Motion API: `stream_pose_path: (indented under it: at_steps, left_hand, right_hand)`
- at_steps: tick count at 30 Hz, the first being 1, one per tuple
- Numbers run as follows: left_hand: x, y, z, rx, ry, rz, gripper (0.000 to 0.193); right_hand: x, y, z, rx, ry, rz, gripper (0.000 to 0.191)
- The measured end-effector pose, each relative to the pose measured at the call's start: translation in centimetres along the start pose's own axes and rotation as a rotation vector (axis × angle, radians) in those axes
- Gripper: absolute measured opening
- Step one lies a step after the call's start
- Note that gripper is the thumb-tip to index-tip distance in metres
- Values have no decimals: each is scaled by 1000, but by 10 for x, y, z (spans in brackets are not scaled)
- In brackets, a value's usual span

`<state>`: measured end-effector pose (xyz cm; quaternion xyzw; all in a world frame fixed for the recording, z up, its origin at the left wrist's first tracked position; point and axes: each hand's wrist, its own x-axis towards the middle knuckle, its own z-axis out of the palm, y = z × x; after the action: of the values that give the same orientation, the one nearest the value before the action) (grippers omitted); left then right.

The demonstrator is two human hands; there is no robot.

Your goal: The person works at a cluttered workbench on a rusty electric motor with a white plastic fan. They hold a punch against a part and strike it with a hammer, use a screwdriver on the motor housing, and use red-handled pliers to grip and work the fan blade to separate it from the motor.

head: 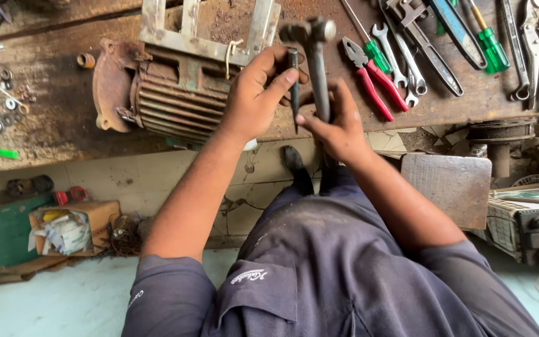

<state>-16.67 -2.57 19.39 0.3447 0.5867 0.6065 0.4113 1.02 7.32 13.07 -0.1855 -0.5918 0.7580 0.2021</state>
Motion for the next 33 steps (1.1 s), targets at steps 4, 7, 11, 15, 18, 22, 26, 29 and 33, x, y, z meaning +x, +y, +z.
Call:
stream_pose_path:
  at_steps: [4, 7, 11, 15, 18, 22, 26, 29, 33]
  left_hand:
    - [-3, 2, 17, 297, 197, 50, 21]
    - [-8, 13, 25, 685, 249, 100, 21]
    - [-5, 26, 25, 785, 266, 5, 19]
    - [-7, 21, 22, 871, 262, 11, 15]
    - [-18, 12, 21, 918, 321, 71, 15]
    - [-39, -1, 34, 1347, 299, 288, 21]
    - [-61, -34, 79, 1363, 284, 305, 25]
    - [-67, -57, 92, 1319, 283, 272, 29]
    - [-65, -66, 90, 1334, 280, 233, 28]
  right_hand:
    - [19, -9, -5, 70, -30, 58, 50]
    - [32, -12, -11, 108, -75, 58, 52]
    - [45, -6, -18, 41, -157, 100, 50]
    - [47, 4, -36, -67, -195, -23, 43]
    - [45, 12, -52, -86, -185, 12, 47]
    - [37, 21, -80, -104, -164, 261, 47]
    - [27, 29, -91, 47, -175, 426, 41]
    - [17, 30, -88, 123, -292, 372, 51]
    - [13, 28, -83, -27, -369, 258, 53]
